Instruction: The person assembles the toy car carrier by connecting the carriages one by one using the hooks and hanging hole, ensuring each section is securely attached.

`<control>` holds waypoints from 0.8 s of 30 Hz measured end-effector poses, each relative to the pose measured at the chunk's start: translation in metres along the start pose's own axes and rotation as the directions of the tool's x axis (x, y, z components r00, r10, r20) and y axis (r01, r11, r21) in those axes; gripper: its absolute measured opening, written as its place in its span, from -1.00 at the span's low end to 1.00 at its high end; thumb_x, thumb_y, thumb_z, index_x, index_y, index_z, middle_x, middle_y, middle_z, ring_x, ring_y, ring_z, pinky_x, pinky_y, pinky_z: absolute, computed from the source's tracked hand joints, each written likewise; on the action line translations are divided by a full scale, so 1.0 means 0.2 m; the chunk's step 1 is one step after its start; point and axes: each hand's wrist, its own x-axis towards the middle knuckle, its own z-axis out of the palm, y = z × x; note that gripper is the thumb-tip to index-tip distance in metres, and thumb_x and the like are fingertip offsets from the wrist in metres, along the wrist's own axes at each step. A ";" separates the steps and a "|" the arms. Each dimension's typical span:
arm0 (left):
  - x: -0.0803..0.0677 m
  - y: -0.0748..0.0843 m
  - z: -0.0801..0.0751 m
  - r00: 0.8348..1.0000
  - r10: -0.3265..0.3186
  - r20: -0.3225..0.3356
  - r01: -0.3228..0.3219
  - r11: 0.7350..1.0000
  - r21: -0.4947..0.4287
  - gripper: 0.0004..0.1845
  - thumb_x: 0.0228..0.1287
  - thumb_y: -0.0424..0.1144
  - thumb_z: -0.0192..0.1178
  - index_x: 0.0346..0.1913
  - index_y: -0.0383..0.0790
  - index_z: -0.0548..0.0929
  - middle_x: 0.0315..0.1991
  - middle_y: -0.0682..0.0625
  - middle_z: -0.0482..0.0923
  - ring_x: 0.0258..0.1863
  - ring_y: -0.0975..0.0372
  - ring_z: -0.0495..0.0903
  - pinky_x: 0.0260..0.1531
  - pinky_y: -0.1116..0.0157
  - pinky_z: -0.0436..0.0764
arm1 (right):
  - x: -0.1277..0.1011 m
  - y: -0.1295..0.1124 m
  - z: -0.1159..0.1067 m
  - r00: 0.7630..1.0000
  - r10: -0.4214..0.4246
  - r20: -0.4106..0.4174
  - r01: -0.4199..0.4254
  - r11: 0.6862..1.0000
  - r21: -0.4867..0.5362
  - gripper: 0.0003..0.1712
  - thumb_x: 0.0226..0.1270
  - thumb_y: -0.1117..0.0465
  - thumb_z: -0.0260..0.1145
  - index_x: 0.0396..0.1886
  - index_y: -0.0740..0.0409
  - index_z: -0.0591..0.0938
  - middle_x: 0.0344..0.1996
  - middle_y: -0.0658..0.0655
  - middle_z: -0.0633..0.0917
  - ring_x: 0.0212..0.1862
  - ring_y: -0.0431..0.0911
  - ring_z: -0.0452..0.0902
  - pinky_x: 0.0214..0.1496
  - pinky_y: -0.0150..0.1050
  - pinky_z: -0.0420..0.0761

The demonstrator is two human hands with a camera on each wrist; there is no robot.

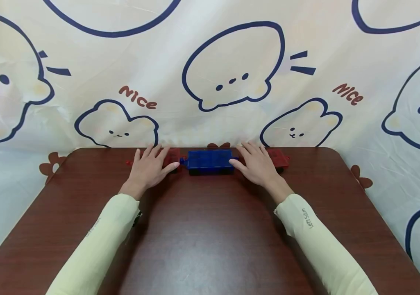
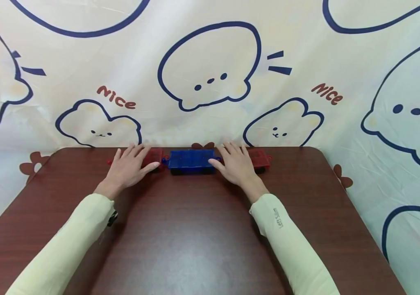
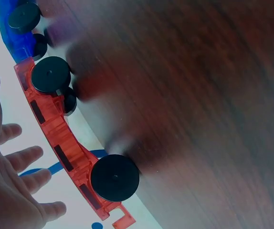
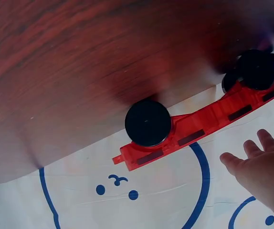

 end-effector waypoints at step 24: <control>-0.01 -0.03 0.00 0.999 -0.017 0.039 0.018 0.999 -0.027 -0.12 0.20 0.45 -0.22 0.43 -0.07 0.15 0.45 -0.17 0.06 0.45 -0.12 -0.08 0.32 -0.29 -0.18 | 0.05 -0.12 0.03 0.999 -0.031 0.015 0.030 0.998 0.060 -0.17 0.29 -0.44 -0.21 0.39 -0.08 0.28 0.40 0.09 0.26 0.46 0.07 0.03 0.45 0.18 0.00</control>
